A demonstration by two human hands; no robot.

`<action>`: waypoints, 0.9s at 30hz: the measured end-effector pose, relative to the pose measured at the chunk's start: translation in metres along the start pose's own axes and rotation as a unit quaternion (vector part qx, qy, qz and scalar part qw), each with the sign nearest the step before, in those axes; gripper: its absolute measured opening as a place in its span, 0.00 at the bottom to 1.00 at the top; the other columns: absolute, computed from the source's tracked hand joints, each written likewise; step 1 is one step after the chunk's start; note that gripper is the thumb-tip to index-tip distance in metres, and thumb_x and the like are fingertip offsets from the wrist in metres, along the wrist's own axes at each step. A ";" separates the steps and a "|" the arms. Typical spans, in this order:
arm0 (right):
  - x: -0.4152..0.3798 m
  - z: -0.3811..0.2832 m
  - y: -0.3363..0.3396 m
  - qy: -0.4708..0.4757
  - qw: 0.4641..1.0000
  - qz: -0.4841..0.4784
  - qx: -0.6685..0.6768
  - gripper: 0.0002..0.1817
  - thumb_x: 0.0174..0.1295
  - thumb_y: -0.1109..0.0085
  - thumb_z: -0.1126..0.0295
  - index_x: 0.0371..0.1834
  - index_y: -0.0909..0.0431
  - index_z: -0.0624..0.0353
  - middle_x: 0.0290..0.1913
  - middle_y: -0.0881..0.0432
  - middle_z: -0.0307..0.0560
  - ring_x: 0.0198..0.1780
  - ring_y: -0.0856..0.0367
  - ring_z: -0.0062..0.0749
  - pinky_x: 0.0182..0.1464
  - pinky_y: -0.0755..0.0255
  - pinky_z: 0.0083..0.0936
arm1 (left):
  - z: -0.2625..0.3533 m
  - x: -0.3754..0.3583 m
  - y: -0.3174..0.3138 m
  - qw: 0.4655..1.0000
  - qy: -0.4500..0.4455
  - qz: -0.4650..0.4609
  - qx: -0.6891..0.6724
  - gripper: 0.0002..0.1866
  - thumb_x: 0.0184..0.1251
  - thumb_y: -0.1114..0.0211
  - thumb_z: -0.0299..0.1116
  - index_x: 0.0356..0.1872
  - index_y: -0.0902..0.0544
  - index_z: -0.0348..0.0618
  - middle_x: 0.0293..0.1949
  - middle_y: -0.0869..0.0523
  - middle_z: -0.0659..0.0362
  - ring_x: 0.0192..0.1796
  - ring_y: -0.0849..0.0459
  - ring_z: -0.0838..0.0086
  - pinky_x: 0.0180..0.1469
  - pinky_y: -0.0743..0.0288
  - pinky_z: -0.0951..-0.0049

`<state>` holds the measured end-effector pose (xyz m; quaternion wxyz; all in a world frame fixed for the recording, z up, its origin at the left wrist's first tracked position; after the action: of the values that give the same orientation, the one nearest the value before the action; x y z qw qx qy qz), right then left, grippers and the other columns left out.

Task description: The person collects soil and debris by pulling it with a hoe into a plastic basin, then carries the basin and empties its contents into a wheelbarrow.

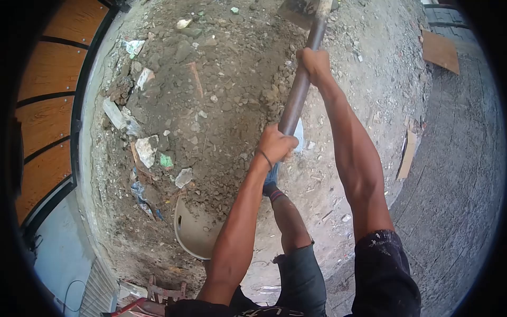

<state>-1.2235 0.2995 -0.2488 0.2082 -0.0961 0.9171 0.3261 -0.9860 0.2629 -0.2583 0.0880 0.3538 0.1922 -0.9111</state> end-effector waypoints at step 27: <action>-0.410 0.189 -0.145 -0.112 0.981 -0.077 -0.138 0.15 0.39 0.41 0.69 0.24 0.24 0.74 0.24 0.20 0.55 0.26 0.19 0.41 0.27 0.27 0.36 | -0.238 -0.405 0.074 0.964 0.198 0.077 -0.161 0.06 0.44 0.36 0.22 0.23 0.25 0.37 0.16 0.23 0.58 0.14 0.24 0.75 0.17 0.30 0.73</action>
<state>-0.7509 0.3253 -0.2804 0.3192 -0.1564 0.8241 0.4411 -0.5211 0.3039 -0.1658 0.1738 0.5219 0.3225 -0.7704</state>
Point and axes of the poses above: each hand's wrist, its own x-axis towards the middle knuckle, its own y-axis out of the back of the hand, z = x × y, the point moved 4 cm from there along x, towards the middle knuckle
